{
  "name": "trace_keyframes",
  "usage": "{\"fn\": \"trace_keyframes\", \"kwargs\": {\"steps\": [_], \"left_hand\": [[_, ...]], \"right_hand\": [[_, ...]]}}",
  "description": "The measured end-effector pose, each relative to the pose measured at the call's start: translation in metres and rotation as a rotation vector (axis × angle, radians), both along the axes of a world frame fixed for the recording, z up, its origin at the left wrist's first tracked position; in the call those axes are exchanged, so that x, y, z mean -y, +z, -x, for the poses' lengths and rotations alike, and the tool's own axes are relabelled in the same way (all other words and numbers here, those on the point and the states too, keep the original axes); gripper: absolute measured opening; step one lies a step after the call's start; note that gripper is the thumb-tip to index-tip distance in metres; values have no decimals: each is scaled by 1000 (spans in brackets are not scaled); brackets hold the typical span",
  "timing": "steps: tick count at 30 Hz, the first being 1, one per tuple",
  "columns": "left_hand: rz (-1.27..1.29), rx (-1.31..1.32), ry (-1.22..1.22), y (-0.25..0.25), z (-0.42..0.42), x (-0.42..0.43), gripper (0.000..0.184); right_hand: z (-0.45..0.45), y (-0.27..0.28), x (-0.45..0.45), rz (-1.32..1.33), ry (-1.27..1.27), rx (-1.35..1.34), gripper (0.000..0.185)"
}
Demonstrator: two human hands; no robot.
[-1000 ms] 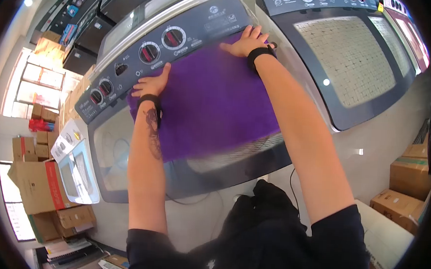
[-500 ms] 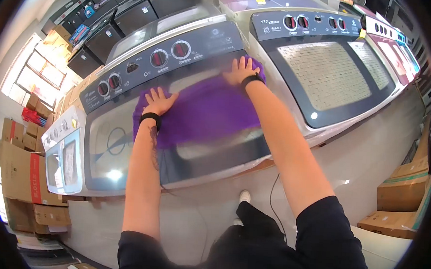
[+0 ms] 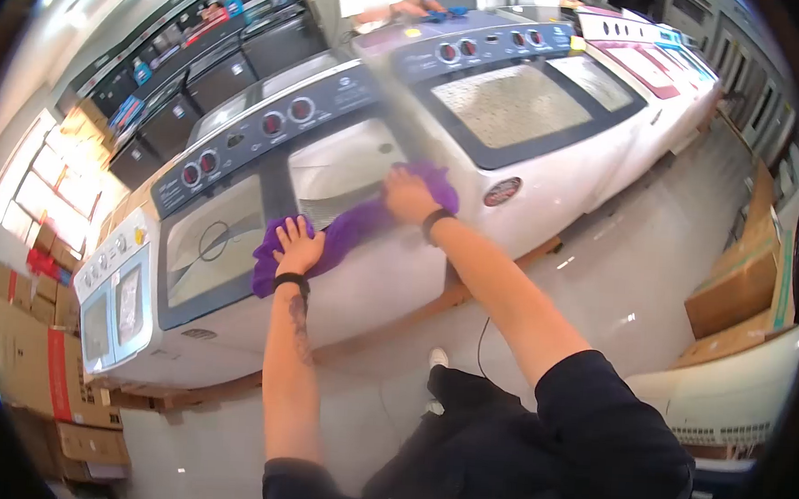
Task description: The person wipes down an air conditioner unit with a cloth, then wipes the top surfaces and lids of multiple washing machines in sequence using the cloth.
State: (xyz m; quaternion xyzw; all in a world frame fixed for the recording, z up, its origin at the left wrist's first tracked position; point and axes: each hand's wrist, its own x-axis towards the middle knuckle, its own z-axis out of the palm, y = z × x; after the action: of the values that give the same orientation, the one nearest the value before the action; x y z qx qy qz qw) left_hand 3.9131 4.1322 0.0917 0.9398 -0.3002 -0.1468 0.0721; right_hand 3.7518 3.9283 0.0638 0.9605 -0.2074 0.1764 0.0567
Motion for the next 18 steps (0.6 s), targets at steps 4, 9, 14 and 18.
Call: {"fn": "trace_keyframes", "kwargs": {"steps": [4, 9, 14, 18], "left_hand": [[201, 296, -31, -22, 38, -26, 61], [521, 673, -304, -59, 59, -64, 50], [493, -59, 153, -13, 123, -89, 45], [1110, -496, 388, -65, 143, -70, 39]], "right_hand": [[30, -18, -25, 0, 43, 127, 34], [79, -2, -36, -128, 268, 156, 24], [139, 46, -49, -628, 300, 209, 19], [165, 34, -33, -956, 349, 258, 28]]}}
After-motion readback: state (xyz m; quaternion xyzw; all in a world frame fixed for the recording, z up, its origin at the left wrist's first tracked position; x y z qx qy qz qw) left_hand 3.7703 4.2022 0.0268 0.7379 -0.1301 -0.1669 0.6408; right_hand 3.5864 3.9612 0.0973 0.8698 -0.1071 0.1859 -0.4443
